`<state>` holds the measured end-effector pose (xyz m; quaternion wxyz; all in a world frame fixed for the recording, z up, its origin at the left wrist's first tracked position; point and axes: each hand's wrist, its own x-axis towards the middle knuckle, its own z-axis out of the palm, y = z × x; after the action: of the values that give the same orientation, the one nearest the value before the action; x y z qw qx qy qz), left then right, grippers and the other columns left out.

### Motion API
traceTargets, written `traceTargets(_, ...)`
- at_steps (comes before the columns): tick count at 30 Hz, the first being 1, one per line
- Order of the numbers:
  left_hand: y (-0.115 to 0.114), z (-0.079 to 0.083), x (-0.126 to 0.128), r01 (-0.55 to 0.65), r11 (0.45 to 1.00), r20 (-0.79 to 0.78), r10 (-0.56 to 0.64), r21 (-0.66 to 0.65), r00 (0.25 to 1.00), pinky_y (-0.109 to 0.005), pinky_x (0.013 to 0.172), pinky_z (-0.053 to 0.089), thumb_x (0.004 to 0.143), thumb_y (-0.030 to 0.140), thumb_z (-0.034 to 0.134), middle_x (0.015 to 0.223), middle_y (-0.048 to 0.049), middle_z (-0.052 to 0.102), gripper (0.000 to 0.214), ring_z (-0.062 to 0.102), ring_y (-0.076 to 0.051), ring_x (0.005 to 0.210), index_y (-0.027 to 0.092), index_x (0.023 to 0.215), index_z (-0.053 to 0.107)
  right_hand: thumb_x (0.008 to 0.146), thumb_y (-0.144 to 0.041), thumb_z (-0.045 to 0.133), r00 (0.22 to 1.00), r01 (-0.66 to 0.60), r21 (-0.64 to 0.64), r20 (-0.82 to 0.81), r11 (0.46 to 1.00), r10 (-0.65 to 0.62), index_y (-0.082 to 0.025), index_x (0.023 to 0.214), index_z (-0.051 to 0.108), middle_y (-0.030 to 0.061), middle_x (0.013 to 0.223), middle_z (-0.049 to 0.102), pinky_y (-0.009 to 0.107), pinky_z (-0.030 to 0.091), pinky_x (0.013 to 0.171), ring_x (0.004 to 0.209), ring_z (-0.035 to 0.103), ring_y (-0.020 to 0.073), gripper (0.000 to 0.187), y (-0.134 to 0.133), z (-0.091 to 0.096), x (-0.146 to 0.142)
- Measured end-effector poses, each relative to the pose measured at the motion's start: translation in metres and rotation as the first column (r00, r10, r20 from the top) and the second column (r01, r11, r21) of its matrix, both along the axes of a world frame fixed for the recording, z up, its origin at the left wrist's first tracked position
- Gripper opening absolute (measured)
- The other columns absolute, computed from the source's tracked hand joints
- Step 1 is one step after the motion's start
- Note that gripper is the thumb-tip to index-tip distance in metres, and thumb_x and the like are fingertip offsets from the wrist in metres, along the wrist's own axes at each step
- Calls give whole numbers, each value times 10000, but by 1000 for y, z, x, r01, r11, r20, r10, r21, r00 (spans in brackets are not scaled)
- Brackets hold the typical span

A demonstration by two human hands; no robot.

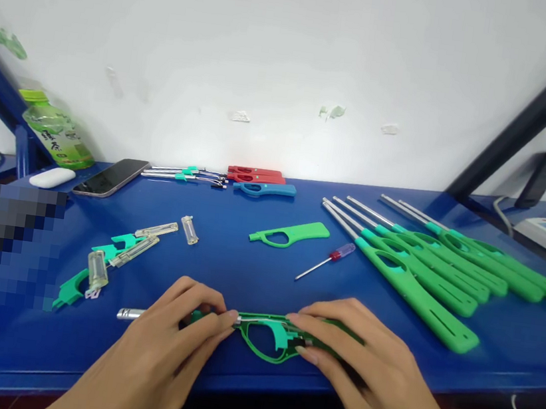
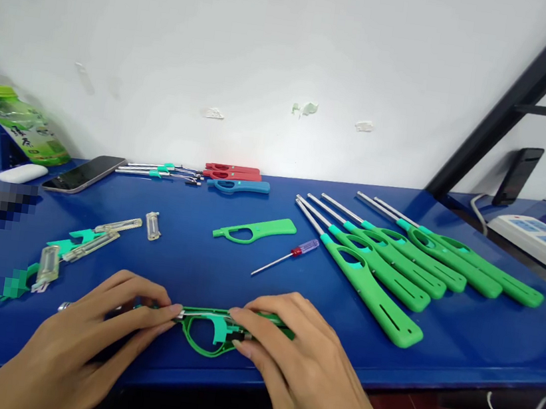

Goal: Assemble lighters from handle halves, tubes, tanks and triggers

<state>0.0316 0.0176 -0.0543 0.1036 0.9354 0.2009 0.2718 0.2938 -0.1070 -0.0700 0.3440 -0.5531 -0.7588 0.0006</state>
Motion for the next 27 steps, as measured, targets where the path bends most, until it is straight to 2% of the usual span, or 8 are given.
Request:
traceTargets(2, 2, -2, -2, -14, 1000, -8, 14, 3, 1000, -258, 781, 565, 1128, 154, 517, 1090, -20, 663, 203, 638, -163, 961, 274, 1154, 678, 1102, -202, 597, 1000, 11, 3, -26, 1000, -11, -301, 1366, 651, 33, 1228, 749, 302, 625, 895, 1062, 719, 184, 286, 1, 1, 0)
traceTargets(5, 3, -3, -5, -34, 999, -61, 32, -34, 998, -263, 832, 570, 1127, 166, 518, 1123, -12, 675, 232, 654, -169, 1005, 303, 1229, 675, 1094, -190, 610, 999, 8, -18, -49, 1000, -9, -321, 1318, 668, 18, 1222, 742, 285, 619, 908, 1072, 720, 175, 266, 1, 3, 0)
traceTargets(7, 3, -3, -6, -22, 999, -86, 19, -29, 996, -255, 851, 575, 1106, 107, 502, 1147, -15, 682, 329, 657, -167, 1025, 319, 1294, 669, 1093, -181, 607, 999, 1, -34, -55, 999, -2, -329, 1319, 667, 17, 1228, 735, 290, 617, 917, 1077, 716, 176, 277, 1, 3, 0)
traceTargets(10, 5, -4, -5, 16, 999, -62, -15, 28, 998, -221, 776, 562, 1046, -10, 447, 1165, -29, 687, 502, 652, -153, 979, 331, 1334, 677, 1099, -181, 596, 998, -4, -58, -56, 998, 1, -318, 1321, 665, 23, 1227, 732, 295, 618, 918, 1076, 712, 179, 269, 1, 4, 0)
traceTargets(15, 7, -3, -4, 65, 994, -31, -62, 87, 998, -206, 754, 555, 1010, -53, 407, 1171, -38, 667, 551, 633, -138, 930, 311, 1324, 679, 1097, -201, 614, 997, -7, -60, -74, 998, 2, -317, 1293, 668, 7, 1200, 739, 281, 612, 910, 1052, 715, 166, 235, 1, 3, -1)
traceTargets(20, 8, -6, -6, 74, 995, -31, -72, 71, 997, -212, 812, 555, 1042, -46, 388, 1184, -35, 641, 557, 615, -136, 966, 309, 1386, 645, 1090, -229, 633, 998, 38, 16, -55, 999, -37, -319, 1269, 700, -3, 1175, 765, 280, 618, 906, 1035, 743, 167, 211, 2, -2, -1)
traceTargets(24, 5, -11, -7, 54, 997, -62, -51, 56, 997, -269, 907, 556, 1057, -41, 388, 1250, -53, 637, 578, 599, -173, 1079, 303, 1469, 601, 1086, -288, 645, 995, 102, 93, -29, 990, -100, -338, 1247, 733, -9, 1192, 778, 268, 625, 940, 1080, 762, 173, 190, 5, -4, -1)
traceTargets(27, 2, -9, -8, 1, 998, -63, 3, 70, 998, -319, 950, 554, 1095, 28, 435, 1286, -66, 644, 516, 577, -211, 1144, 292, 1520, 560, 1084, -328, 644, 989, 146, 158, -43, 977, -141, -329, 1223, 755, -4, 1195, 779, 220, 622, 955, 1099, 771, 161, 178, 5, -4, 1)
